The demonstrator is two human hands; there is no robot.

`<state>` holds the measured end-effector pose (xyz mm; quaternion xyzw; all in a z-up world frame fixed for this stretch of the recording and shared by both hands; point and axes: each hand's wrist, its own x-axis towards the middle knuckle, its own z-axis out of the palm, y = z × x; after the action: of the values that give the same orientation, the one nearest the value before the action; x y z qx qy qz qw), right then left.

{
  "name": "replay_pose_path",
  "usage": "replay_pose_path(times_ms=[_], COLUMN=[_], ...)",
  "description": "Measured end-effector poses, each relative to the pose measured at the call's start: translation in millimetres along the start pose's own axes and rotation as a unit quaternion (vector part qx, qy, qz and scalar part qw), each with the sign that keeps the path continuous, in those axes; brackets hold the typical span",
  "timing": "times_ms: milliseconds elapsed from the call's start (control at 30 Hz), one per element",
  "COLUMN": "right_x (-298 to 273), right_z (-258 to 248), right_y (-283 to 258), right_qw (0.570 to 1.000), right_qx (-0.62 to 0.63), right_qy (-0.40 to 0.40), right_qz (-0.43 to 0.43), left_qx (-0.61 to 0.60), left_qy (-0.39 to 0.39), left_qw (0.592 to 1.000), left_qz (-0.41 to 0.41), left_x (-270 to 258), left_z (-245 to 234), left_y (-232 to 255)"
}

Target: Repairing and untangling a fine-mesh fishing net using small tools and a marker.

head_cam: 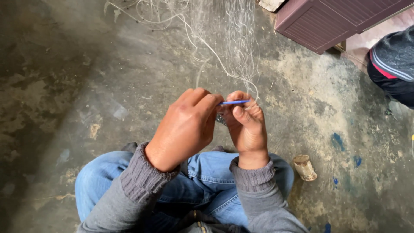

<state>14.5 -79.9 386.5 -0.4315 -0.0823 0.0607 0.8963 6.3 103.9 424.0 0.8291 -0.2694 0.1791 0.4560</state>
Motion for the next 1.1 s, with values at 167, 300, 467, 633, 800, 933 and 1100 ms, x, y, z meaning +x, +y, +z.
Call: replay_pose_path(times_ms=[167,300,467,633,800,933,1100], right_x=[-6.8,-7.6,-3.5,-1.8,-3.8,-5.9,-9.4], right_z=[-3.1,-2.3,5.0,5.9,-4.9,-5.5,-3.2], right_y=[-8.8,-9.4,-12.9,-20.7,-26.6,-27.4,-24.4], right_qw=[0.998,0.998,0.995,0.993,0.994,0.993,0.988], right_qx=[0.062,-0.038,-0.024,0.015,0.103,0.113,0.143], right_qy=[0.005,0.048,0.089,0.109,0.028,0.004,-0.019], right_qz=[0.006,-0.021,-0.045,-0.042,0.018,0.024,0.053], left_qx=[0.031,0.067,0.100,0.092,-0.056,-0.113,-0.231], left_qy=[0.003,0.003,0.004,-0.015,-0.041,-0.037,-0.005], left_qw=[0.999,0.996,0.991,0.990,0.998,0.990,0.969], left_qz=[0.040,0.067,0.093,0.107,-0.005,-0.081,-0.083], left_x=[2.9,2.7,5.9,6.0,9.0,8.6,1.9], left_z=[-4.2,-2.1,-2.6,-8.0,-31.0,-34.9,-27.4], left_y=[3.9,1.4,-3.2,-9.3,-8.7,-9.4,-15.4])
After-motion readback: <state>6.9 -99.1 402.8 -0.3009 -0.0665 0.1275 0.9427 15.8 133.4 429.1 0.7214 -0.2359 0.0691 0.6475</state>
